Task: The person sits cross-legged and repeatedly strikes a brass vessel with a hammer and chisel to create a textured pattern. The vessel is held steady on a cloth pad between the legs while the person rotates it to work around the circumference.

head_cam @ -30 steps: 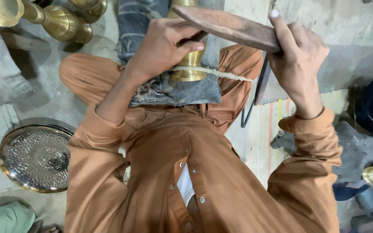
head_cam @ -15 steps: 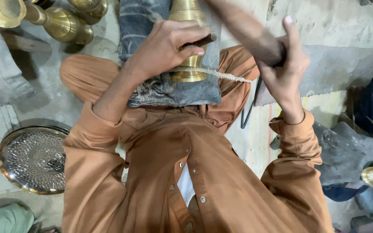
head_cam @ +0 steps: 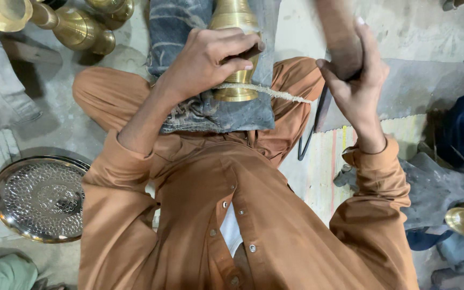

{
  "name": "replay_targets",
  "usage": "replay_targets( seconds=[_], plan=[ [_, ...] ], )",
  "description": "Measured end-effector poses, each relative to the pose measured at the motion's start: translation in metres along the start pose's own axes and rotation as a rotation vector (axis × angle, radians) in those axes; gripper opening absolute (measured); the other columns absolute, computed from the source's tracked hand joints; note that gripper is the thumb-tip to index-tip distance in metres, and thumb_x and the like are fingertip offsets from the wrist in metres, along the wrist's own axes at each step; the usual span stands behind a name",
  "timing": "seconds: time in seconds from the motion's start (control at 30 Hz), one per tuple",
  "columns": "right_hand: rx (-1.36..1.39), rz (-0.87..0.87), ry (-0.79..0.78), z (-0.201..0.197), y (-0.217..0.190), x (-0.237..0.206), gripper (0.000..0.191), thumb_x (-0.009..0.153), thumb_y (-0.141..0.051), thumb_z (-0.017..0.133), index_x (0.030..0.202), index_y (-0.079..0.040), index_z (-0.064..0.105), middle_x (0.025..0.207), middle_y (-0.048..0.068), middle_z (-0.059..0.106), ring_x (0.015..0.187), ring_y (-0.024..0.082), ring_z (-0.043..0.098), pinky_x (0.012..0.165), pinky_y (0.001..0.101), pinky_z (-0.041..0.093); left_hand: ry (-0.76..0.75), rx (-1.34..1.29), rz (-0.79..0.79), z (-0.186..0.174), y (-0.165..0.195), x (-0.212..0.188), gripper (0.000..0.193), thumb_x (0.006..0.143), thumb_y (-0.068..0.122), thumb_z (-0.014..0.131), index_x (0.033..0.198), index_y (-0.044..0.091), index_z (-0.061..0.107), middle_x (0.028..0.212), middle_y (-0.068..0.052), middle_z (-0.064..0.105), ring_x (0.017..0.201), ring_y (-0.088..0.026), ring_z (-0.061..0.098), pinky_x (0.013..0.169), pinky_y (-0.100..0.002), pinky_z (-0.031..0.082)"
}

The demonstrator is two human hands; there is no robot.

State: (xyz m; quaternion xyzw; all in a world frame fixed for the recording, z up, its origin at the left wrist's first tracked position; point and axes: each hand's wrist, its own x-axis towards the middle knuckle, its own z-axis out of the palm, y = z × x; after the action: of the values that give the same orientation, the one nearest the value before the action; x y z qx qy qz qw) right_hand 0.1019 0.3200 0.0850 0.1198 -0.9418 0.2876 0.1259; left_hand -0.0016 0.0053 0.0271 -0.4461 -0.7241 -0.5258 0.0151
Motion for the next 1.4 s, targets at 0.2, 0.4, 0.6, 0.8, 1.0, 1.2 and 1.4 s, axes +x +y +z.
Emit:
replay_targets(
  seconds=[0.2,0.4,0.6,0.8,1.0,1.2,1.4],
  plan=[
    [-0.243,-0.094,-0.016,-0.002,0.004,-0.006,0.075,0.09,0.002,0.091,0.152,-0.006,0.051,0.094,0.015,0.06,0.08,0.031,0.06,0.074,0.0413,0.049,-0.021,-0.014,-0.006,0.0,-0.004,-0.003,0.031,0.096,0.016,0.081,0.123,0.004,0.072,0.106,-0.012,0.074,0.09,-0.029,0.073,0.079,-0.039,0.059],
    [-0.362,-0.114,-0.144,-0.015,0.005,-0.001,0.08,0.083,0.003,0.088,0.155,-0.007,0.054,0.094,0.017,0.062,0.08,0.034,0.062,0.073,0.041,0.05,0.071,0.005,0.035,0.005,-0.006,-0.012,0.024,0.102,0.013,0.08,0.123,0.005,0.071,0.107,-0.01,0.073,0.093,-0.024,0.072,0.08,-0.036,0.06],
    [-0.276,-0.216,-0.103,-0.034,-0.001,0.02,0.071,0.095,0.002,0.086,0.153,-0.004,0.045,0.114,0.02,0.066,0.097,0.035,0.067,0.084,0.038,0.054,0.339,-0.4,-0.184,0.007,-0.001,-0.029,0.036,0.105,-0.001,0.079,0.137,0.002,0.063,0.111,-0.005,0.069,0.098,-0.01,0.068,0.081,-0.025,0.06],
    [-0.411,-0.321,-0.18,-0.055,-0.015,0.049,0.069,0.094,-0.002,0.081,0.153,-0.005,0.047,0.12,0.016,0.066,0.099,0.033,0.068,0.082,0.0369,0.053,0.284,-0.385,-0.249,0.01,-0.012,-0.025,0.035,0.099,0.001,0.081,0.131,-0.002,0.066,0.103,-0.005,0.069,0.09,-0.008,0.065,0.079,-0.025,0.056],
    [-0.72,-0.462,-0.204,-0.063,-0.034,0.072,0.065,0.082,-0.008,0.082,0.142,-0.007,0.058,0.096,0.007,0.06,0.079,0.024,0.062,0.068,0.0339,0.042,0.182,-0.431,-0.23,0.002,-0.015,-0.024,0.031,0.104,0.003,0.077,0.132,-0.001,0.067,0.106,-0.004,0.069,0.095,-0.009,0.066,0.082,-0.025,0.057],
    [-0.796,-0.534,-0.196,-0.08,-0.038,0.088,0.043,0.084,-0.007,0.075,0.124,-0.008,0.061,0.101,0.004,0.062,0.084,0.021,0.063,0.074,0.0292,0.044,0.141,-0.393,-0.182,-0.001,-0.015,-0.019,0.031,0.104,0.001,0.076,0.133,0.0,0.067,0.105,-0.004,0.068,0.093,-0.009,0.066,0.082,-0.025,0.058],
    [-0.589,-0.472,-0.307,-0.068,-0.022,0.098,0.03,0.094,-0.012,0.082,0.115,-0.006,0.061,0.095,0.01,0.065,0.085,0.029,0.065,0.076,0.0384,0.049,0.145,-0.453,-0.181,0.002,-0.016,-0.022,0.029,0.105,-0.001,0.075,0.133,0.0,0.066,0.106,-0.004,0.067,0.097,-0.01,0.067,0.087,-0.026,0.06]
  ],
)
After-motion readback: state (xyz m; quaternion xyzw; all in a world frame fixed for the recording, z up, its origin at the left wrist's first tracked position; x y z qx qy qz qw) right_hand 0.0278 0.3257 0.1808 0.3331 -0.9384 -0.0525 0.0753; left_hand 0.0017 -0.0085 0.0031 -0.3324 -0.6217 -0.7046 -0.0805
